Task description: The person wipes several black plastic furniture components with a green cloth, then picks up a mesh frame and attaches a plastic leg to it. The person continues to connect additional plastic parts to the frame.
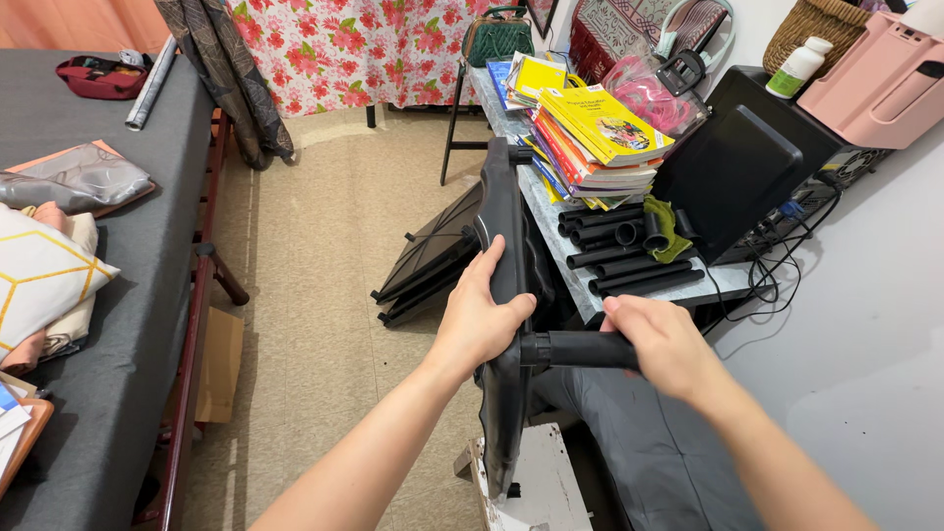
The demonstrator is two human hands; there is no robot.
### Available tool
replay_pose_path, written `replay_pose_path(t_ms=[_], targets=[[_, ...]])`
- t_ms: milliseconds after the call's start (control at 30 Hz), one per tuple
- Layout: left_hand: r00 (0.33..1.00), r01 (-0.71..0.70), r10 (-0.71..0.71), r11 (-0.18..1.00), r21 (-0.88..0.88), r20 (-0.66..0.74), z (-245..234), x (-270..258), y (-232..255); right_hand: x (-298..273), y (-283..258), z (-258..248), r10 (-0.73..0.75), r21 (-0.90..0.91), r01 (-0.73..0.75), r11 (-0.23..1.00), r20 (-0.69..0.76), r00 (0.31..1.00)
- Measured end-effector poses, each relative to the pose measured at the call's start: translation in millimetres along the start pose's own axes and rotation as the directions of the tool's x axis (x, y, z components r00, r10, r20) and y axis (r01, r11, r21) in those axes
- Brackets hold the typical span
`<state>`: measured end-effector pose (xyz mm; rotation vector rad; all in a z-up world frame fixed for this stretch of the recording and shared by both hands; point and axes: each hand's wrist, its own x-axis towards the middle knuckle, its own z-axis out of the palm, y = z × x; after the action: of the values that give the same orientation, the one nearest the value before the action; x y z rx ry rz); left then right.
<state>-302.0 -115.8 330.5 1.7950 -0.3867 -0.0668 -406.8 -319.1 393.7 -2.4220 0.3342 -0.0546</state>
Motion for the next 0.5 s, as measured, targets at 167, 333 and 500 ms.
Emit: replay_pose_path(t_ms=[167,333,500], targets=[[1.000,0.024,-0.024,1.000,-0.012,-0.003,-2.2,2.3,1.9,-18.1,-0.3,-2.8,-0.600,-0.107,0.595,0.797,-0.256,0.758],[1.000,0.020,-0.020,1.000,0.000,-0.016,4.5,0.3,3.8,-16.5,29.2,16.8,-0.868,-0.340,0.810,0.478,-0.327,0.375],[0.999,-0.018,0.018,1.000,-0.004,-0.027,13.4,-2.0,5.1,-7.3,43.1,19.6,-0.600,-0.145,0.600,0.787,-0.408,0.688]])
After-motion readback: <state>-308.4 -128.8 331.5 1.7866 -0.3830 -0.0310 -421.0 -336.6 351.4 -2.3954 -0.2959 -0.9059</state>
